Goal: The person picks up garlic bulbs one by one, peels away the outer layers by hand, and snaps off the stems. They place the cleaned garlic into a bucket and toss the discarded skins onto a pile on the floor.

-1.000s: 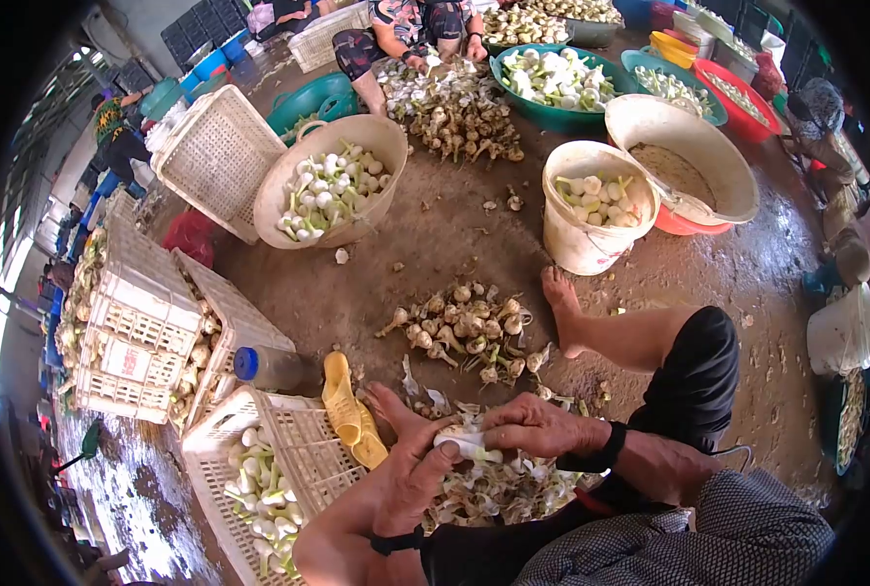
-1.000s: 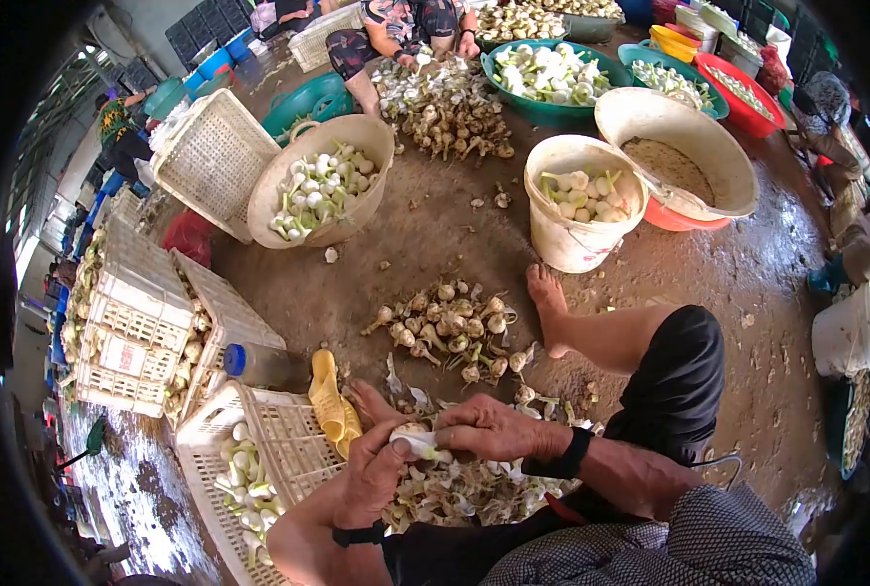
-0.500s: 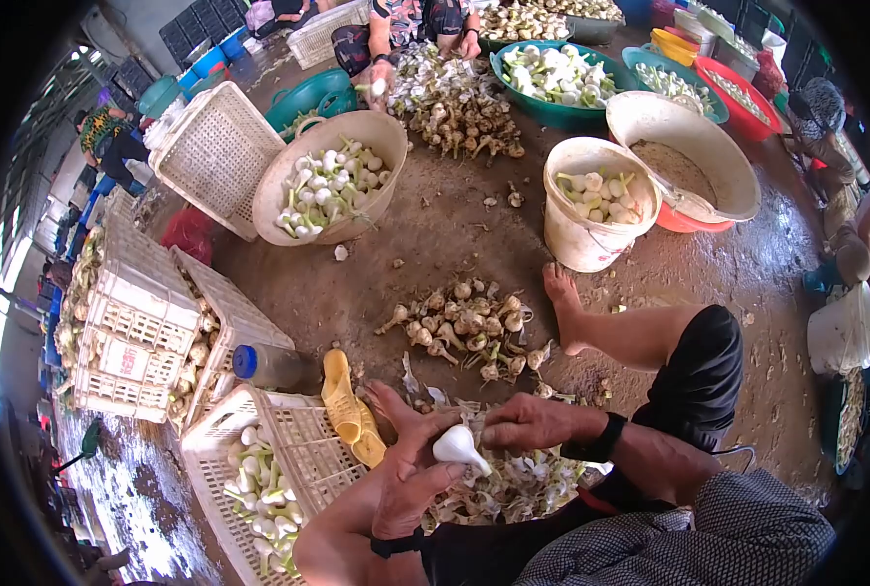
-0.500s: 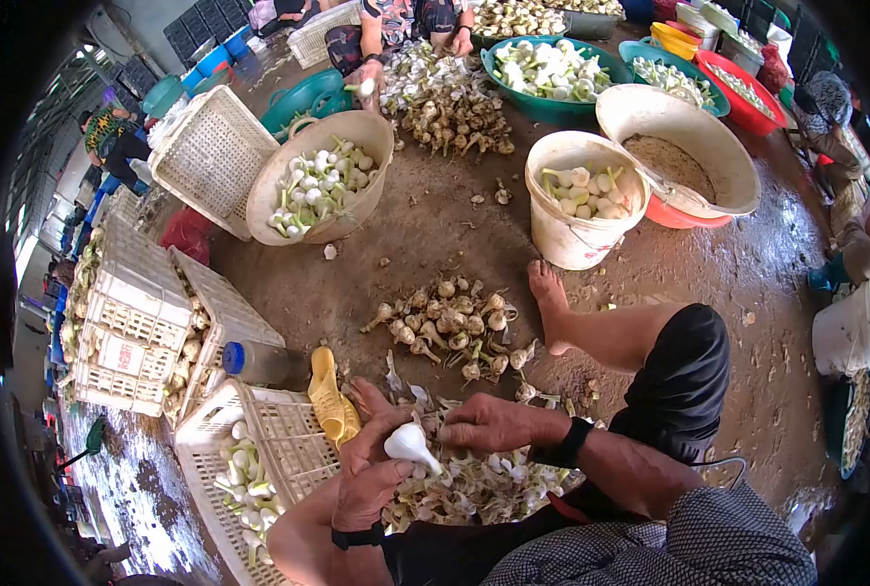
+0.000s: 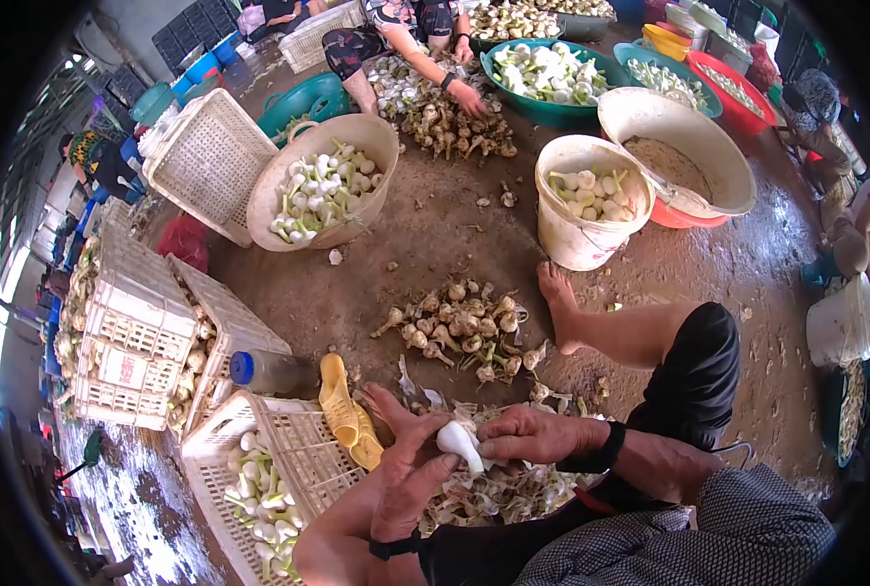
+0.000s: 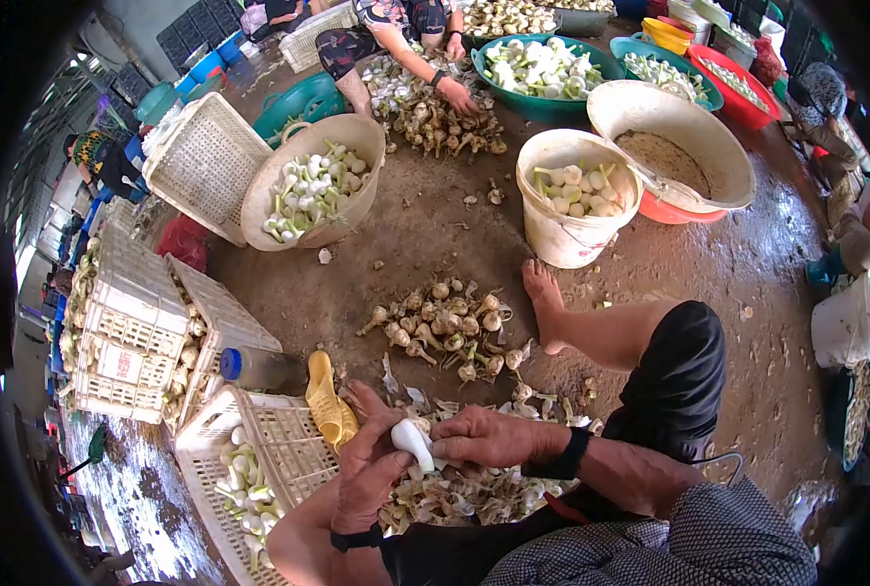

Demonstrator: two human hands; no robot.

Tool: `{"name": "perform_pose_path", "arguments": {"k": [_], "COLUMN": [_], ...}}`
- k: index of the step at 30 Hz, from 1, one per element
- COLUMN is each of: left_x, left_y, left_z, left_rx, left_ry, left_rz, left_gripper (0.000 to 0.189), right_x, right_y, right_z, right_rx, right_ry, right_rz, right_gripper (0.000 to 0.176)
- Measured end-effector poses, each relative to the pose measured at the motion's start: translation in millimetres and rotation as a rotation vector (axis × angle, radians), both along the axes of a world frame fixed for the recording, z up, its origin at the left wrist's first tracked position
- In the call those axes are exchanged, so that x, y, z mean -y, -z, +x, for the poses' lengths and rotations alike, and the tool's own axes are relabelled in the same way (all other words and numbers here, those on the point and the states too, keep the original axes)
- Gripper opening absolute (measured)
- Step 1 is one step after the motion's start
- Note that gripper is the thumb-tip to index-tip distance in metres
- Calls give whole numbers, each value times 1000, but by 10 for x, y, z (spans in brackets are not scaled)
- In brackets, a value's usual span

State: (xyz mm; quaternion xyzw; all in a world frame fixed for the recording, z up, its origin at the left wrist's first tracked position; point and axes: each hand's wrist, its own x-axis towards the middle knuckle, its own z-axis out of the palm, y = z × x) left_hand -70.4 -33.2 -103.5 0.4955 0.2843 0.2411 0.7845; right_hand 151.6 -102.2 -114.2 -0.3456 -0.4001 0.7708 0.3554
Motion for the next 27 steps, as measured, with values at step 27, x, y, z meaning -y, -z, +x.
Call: {"name": "perform_pose_path", "arguments": {"k": [27], "left_x": [-8], "left_y": [-82], "left_z": [-24], "left_rx": [117], "left_ry": [132], "left_rz": [-94], "left_gripper": [60], "right_x": [171], "right_y": [739], "right_z": [-172], "right_rx": [1014], "right_ry": [-107], "right_rz": [718], "right_gripper": [27]}}
